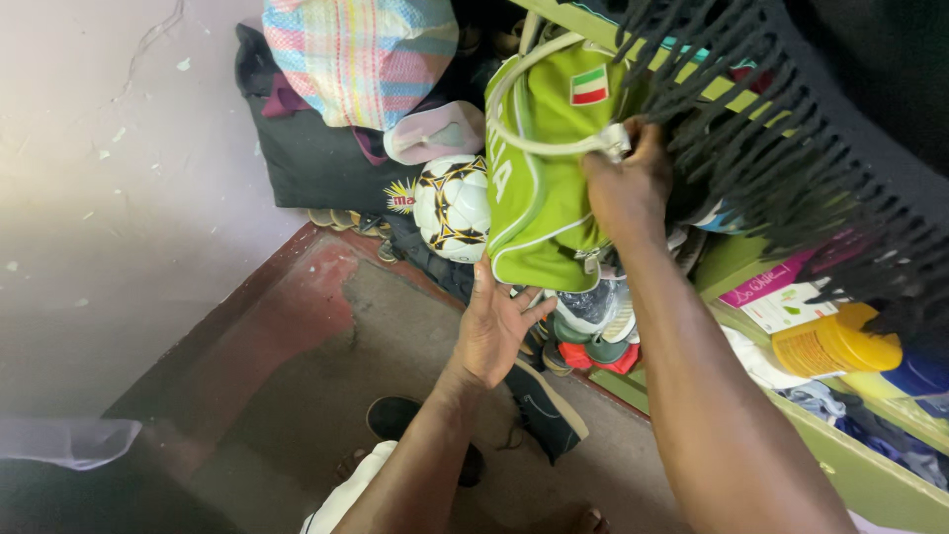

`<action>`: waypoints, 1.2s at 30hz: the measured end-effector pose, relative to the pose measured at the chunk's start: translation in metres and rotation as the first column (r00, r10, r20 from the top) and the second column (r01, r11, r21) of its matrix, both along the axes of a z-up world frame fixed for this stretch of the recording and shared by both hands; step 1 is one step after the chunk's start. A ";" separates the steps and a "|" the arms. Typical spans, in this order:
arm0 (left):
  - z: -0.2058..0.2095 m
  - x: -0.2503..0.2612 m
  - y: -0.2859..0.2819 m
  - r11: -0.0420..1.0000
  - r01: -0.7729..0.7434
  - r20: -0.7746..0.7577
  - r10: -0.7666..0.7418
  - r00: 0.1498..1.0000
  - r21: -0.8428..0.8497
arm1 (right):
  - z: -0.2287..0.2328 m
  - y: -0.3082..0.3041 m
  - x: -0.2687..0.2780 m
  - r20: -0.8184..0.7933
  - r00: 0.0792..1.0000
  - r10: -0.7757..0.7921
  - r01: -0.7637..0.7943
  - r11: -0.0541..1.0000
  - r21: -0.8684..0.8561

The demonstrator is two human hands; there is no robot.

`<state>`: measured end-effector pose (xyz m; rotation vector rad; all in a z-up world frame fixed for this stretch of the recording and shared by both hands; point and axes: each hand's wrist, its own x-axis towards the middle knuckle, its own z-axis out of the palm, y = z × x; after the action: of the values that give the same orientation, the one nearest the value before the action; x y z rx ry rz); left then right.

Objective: The person sits on the floor and organizes a cluttered collection of footwear and bags. They move a green bag and a patterned cloth aside, then pick up and place down various shoes, sandals, and a backpack one by one.

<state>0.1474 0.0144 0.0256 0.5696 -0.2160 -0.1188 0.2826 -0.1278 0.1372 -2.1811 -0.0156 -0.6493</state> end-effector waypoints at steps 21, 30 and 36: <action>-0.050 -0.068 0.077 0.917 0.368 -0.475 -0.259 0.841 0.151 | 0.032 0.050 -0.310 0.210 0.914 0.348 -0.332 0.937 -0.109; -0.049 -0.127 -0.003 0.370 0.718 -0.545 -0.474 0.692 0.589 | 0.020 -0.048 -0.391 -0.081 0.991 0.105 -0.101 0.994 0.050; -0.101 -0.138 -0.099 -0.187 0.613 -0.610 -0.507 0.609 0.767 | -0.067 -0.191 -0.396 -0.476 0.879 -0.043 0.183 0.950 0.253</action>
<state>0.0093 -0.0850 -0.0752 1.8432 -0.2874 -1.3498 -0.1136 -0.3193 0.0705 -2.0033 0.4416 -0.1578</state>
